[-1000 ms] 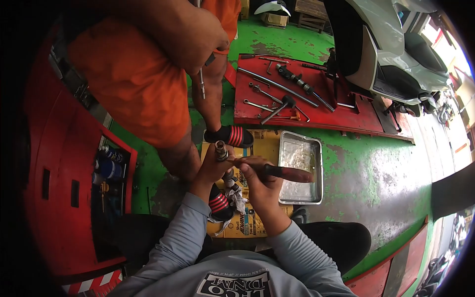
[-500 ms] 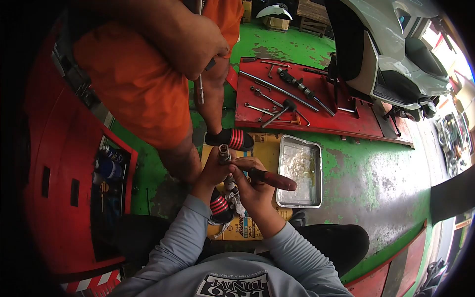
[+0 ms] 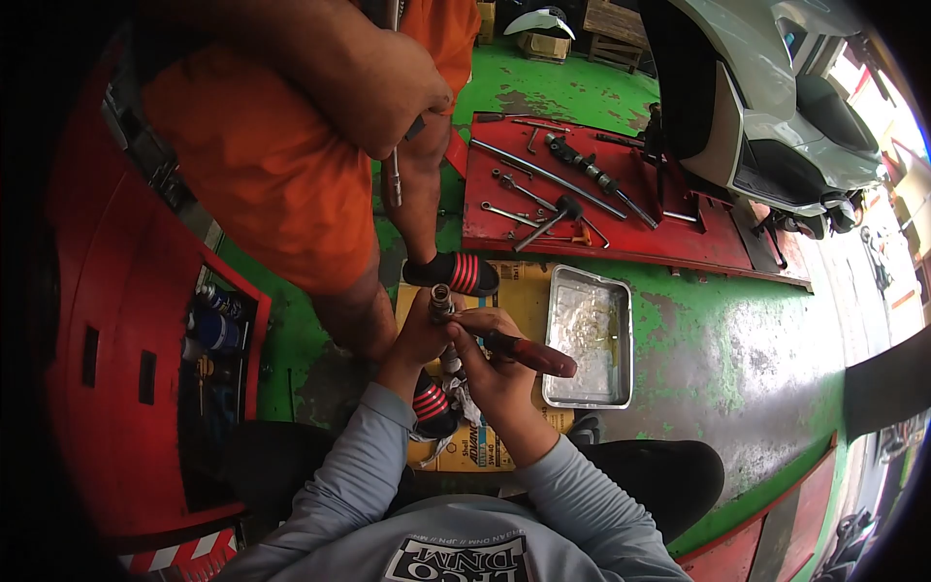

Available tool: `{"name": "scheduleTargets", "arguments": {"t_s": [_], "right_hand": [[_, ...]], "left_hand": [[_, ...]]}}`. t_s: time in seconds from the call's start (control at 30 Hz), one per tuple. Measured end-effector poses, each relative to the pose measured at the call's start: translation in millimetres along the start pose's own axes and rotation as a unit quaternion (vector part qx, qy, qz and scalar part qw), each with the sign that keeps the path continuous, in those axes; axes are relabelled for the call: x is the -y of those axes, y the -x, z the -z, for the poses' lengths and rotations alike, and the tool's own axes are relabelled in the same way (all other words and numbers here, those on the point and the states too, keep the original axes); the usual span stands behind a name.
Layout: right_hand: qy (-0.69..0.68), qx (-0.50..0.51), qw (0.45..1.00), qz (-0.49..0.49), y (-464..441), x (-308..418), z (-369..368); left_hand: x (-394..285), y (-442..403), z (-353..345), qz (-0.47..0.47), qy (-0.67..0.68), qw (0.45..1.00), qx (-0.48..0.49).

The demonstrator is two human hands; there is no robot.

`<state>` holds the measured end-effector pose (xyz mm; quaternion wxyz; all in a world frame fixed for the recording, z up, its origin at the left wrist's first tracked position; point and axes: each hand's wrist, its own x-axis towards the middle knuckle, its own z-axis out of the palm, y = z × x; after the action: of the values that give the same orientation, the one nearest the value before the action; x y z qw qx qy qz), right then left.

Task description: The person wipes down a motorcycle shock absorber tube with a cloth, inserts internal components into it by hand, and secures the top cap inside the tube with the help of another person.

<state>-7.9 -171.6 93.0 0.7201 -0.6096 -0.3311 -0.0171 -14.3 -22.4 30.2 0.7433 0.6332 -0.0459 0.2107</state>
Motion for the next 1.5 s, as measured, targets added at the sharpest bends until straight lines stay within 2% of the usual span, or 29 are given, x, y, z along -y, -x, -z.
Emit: {"name": "scheduleTargets", "arguments": {"t_s": [0.6, 0.8, 0.9, 1.0, 1.1, 1.3, 1.5], "right_hand": [[0.036, -0.005, 0.999, 0.026, -1, -3, 0], [0.032, -0.013, 0.999, 0.028, -1, -3, -1], [0.034, -0.010, 0.999, 0.025, -1, -1, -1], [0.007, -0.002, 1.000, 0.018, -1, 0, 2], [-0.010, -0.002, 1.000, 0.006, -1, 2, 4], [-0.068, -0.044, 0.997, -0.003, 1, -2, 7], [-0.116, -0.106, 0.983, -0.099, 3, -5, 4]], "left_hand": [[-4, 1, 0, 0.016, -0.023, 1.000, -0.001], [-4, 0, 0, 0.023, -0.013, 1.000, 0.006], [-2, 0, 0, -0.010, -0.021, 1.000, 0.003], [-1, -1, 3, 0.007, -0.010, 1.000, 0.016], [-4, 0, 0, -0.012, 0.050, 0.999, 0.006], [-5, 0, 2, 0.046, 0.002, 0.999, 0.016], [-15, 0, -6, 0.049, 0.010, 0.999, -0.014]]}}
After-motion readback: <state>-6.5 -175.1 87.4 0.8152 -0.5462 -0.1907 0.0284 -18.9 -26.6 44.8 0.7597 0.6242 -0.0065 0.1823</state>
